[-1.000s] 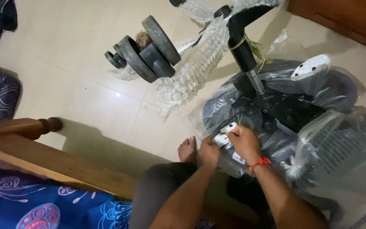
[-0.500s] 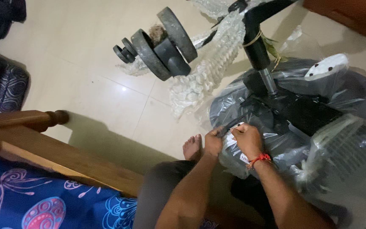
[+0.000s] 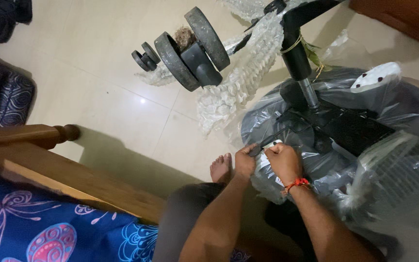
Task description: The person sits on the floor and uses an Allen key to tighten a bolt on the underside of an office chair base. They remove a white plastic cap, insert the tool, and turn it to secure the connection between the base and the chair frame.
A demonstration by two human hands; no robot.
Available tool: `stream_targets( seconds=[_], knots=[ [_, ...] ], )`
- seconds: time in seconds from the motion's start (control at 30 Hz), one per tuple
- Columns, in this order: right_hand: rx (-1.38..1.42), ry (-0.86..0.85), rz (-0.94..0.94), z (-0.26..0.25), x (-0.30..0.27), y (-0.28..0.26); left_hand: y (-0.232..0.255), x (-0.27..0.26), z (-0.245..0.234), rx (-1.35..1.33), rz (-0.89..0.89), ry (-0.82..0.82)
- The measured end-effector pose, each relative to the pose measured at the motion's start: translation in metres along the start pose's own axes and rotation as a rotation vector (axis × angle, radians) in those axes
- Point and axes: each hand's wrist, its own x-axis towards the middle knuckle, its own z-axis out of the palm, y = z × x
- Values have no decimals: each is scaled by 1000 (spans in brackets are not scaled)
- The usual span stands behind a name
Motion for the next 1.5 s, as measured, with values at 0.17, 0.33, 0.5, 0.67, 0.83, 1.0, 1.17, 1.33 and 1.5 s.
stream_targets(
  seconds=[0.17,0.33,0.5,0.67,0.83,1.0,1.17,1.33,1.5],
  knots=[
    [-69,33,-52,-3,-9,-13,21,-3,-2,-10,-19,-16],
    [-338,42,-16,4,-27,-30,48,-9,-8,19,-154,-63],
    [-324,124,-23,21,-48,-38,37,-6,-15,60,-37,-106],
    [-257,189,143,37,-57,-40,7,2,-15,16,111,-130],
    [-292,232,114,40,-65,-33,10,-22,-16,106,-97,-41],
    [-324,289,72,42,-67,-30,19,-51,-9,82,-211,2],
    [-376,280,39,40,-66,-30,16,-70,5,-288,-97,4],
    [-379,285,66,43,-65,-30,20,-87,8,-191,-109,36],
    [-393,273,51,43,-61,-30,31,-88,8,-226,-94,74]
  ],
)
